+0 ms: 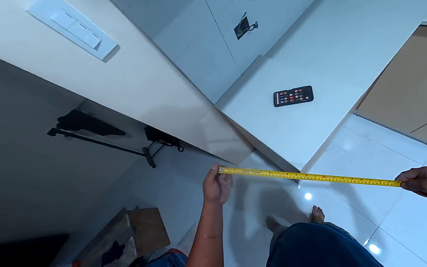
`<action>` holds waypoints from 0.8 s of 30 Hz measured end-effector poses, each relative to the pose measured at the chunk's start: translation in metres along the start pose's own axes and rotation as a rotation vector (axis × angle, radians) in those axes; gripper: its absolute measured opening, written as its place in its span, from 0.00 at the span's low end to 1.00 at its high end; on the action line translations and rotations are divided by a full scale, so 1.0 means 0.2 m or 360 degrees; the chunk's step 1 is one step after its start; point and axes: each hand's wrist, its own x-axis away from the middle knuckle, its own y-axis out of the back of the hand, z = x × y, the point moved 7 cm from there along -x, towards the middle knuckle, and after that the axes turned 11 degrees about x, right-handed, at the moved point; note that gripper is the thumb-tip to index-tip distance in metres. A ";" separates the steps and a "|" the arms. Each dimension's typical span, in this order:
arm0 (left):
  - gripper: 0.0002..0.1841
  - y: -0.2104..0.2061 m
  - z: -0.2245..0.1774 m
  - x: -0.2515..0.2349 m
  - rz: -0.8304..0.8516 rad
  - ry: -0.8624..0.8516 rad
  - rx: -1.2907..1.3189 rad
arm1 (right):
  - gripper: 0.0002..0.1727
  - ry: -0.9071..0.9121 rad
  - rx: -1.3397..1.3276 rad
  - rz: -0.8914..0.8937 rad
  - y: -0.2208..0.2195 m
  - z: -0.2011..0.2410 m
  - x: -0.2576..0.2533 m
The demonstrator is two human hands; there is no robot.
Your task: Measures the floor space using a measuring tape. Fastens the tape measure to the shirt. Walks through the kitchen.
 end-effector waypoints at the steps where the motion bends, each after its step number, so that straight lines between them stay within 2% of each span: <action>1: 0.20 -0.01 0.00 0.01 0.0062 0.0016 0.0092 | 0.12 -0.0001 -0.0007 -0.0016 0.00 0.00 0.00; 6: 0.19 -0.07 0.02 0.06 0.0241 0.0132 0.0524 | 0.11 0.0026 -0.0032 -0.0081 -0.02 -0.02 -0.02; 13: 0.17 -0.13 0.02 0.13 0.0447 0.0153 0.0804 | 0.11 0.0037 -0.0051 -0.0016 -0.09 -0.06 -0.05; 15: 0.20 -0.14 0.01 0.14 0.0431 0.0101 0.0777 | 0.11 0.0050 -0.0052 0.0025 -0.12 -0.06 -0.06; 16: 0.24 -0.11 0.01 0.15 0.0301 0.0055 0.0666 | 0.11 0.0074 -0.0050 0.0040 -0.13 -0.05 -0.07; 18: 0.37 0.02 0.05 0.18 -0.0255 0.0033 0.0185 | 0.11 0.0127 -0.0054 0.0057 -0.17 0.02 -0.07; 19: 0.41 0.09 0.13 0.20 -0.0430 0.0153 -0.0164 | 0.12 0.0143 -0.0060 0.0066 -0.19 0.07 -0.06; 20: 0.39 0.15 0.25 0.23 -0.0499 0.0359 -0.0538 | 0.12 0.0149 -0.0076 0.0084 -0.22 0.15 -0.05; 21: 0.30 0.17 0.41 0.26 -0.0507 0.0563 -0.0955 | 0.13 0.0162 -0.0098 0.0098 -0.26 0.24 -0.05; 22: 0.30 0.15 0.57 0.30 -0.0339 0.0721 -0.1363 | 0.14 0.0198 -0.0125 0.0104 -0.31 0.34 -0.07; 23: 0.34 0.09 0.71 0.32 -0.0140 0.0817 -0.1657 | 0.14 0.0248 -0.0135 0.0110 -0.35 0.44 -0.10; 24: 0.38 0.01 0.82 0.35 0.0046 0.0873 -0.1774 | 0.15 0.0306 -0.0129 0.0121 -0.39 0.55 -0.13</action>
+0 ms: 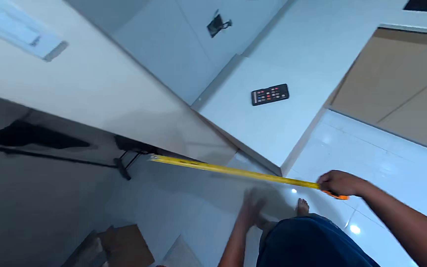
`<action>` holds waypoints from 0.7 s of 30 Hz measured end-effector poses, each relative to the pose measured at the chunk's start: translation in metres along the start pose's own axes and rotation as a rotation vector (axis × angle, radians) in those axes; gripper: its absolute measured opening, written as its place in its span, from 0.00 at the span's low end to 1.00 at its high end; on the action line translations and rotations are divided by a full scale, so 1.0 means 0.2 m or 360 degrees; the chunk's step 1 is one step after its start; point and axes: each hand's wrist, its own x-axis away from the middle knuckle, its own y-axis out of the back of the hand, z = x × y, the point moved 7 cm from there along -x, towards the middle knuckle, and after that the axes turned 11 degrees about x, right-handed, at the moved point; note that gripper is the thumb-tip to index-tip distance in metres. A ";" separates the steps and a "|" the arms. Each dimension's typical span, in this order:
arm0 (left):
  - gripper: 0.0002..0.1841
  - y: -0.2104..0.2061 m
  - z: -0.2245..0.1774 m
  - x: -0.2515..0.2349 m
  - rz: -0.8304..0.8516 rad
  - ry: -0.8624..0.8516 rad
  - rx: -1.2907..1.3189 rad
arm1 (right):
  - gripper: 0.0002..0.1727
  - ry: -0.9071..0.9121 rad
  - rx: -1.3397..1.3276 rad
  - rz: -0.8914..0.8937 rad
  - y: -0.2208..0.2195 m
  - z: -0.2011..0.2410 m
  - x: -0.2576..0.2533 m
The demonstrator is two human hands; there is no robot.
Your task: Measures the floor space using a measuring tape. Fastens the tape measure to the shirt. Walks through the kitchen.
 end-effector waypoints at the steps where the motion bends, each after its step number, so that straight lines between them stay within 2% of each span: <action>1: 0.39 -0.12 -0.03 0.01 0.0133 -0.0054 -0.0002 | 0.16 0.0061 0.0023 0.0025 -0.05 0.09 -0.05; 4: 0.31 -0.30 -0.16 0.00 0.0315 -0.0273 0.0416 | 0.17 0.0293 0.0172 0.0067 -0.16 0.34 -0.16; 7: 0.29 -0.30 -0.17 -0.02 0.0102 -0.0395 0.0943 | 0.17 0.0355 0.0314 0.0092 -0.22 0.45 -0.19; 9: 0.30 -0.18 -0.13 -0.01 0.0004 -0.0422 0.1128 | 0.18 0.0257 0.0429 0.0161 -0.20 0.39 -0.17; 11: 0.30 0.13 -0.02 0.00 -0.0195 -0.0384 0.1273 | 0.18 0.0094 0.0467 0.0244 -0.12 0.17 -0.12; 15: 0.29 1.23 0.38 0.09 -0.0767 -0.0387 0.1598 | 0.15 -0.0256 0.0564 0.0431 0.16 -0.60 0.10; 17: 0.30 1.67 0.56 0.21 -0.1034 -0.0529 0.1771 | 0.11 -0.0439 0.0594 0.0494 0.27 -0.89 0.24; 19: 0.33 1.87 0.64 0.31 -0.1277 -0.0627 0.1890 | 0.10 -0.0583 0.0485 0.0563 0.30 -0.93 0.35; 21: 0.36 1.86 0.61 0.29 -0.1352 -0.0622 0.1919 | 0.09 -0.0596 0.0362 0.0573 0.28 -0.92 0.37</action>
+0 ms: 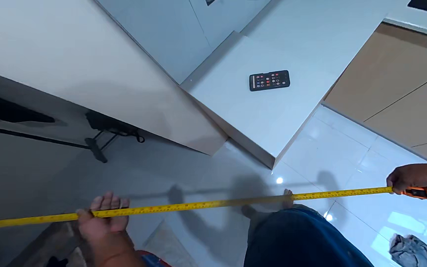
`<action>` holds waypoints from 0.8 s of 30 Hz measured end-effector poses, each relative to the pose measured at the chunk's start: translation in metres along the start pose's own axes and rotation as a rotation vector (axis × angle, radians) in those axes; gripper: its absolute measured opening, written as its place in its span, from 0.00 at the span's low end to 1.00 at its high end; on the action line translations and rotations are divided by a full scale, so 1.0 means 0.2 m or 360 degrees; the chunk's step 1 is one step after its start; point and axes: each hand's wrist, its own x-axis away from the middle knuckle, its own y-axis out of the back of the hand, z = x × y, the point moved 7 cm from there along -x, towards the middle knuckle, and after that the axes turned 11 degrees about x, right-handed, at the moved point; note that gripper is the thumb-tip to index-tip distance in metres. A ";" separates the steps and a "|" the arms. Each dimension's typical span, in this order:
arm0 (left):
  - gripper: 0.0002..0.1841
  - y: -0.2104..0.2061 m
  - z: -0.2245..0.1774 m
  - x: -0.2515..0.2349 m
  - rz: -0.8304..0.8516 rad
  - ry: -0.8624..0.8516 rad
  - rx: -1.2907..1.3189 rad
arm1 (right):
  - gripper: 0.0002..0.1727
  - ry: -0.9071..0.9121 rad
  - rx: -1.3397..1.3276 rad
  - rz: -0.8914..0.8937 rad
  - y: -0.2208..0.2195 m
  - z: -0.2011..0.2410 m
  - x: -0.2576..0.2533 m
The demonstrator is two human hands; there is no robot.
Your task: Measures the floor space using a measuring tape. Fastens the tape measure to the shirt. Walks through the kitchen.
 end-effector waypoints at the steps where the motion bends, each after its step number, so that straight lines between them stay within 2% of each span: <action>1: 0.38 -0.05 0.06 0.04 0.0036 0.0041 -0.0011 | 0.09 0.0052 -0.0019 -0.0026 -0.01 0.01 -0.03; 4: 0.37 -0.26 0.36 0.24 0.0308 0.0226 -0.0019 | 0.11 0.0169 -0.0068 -0.0069 -0.01 0.20 -0.05; 8: 0.33 -0.56 0.81 0.70 0.0634 0.0516 -0.0025 | 0.14 0.0385 -0.0068 -0.0113 -0.04 0.55 -0.15; 13: 0.31 -0.74 1.20 1.22 0.0776 0.0836 -0.0507 | 0.15 0.0598 -0.0012 -0.0104 -0.08 1.01 -0.24; 17: 0.30 -0.73 1.30 1.26 0.0692 0.0888 -0.0485 | 0.15 0.0648 0.0054 -0.0089 -0.10 1.16 -0.31; 20: 0.29 -0.64 1.37 1.25 0.0776 0.0994 -0.0737 | 0.13 0.0641 0.0034 -0.0120 -0.12 1.16 -0.38; 22: 0.24 -0.49 1.44 1.32 0.1077 0.1099 -0.1279 | 0.14 0.0622 0.0043 -0.0103 -0.15 1.14 -0.41; 24: 0.23 -0.38 1.45 1.46 0.1634 0.1142 -0.1863 | 0.13 0.0601 0.0043 -0.0099 -0.16 1.12 -0.43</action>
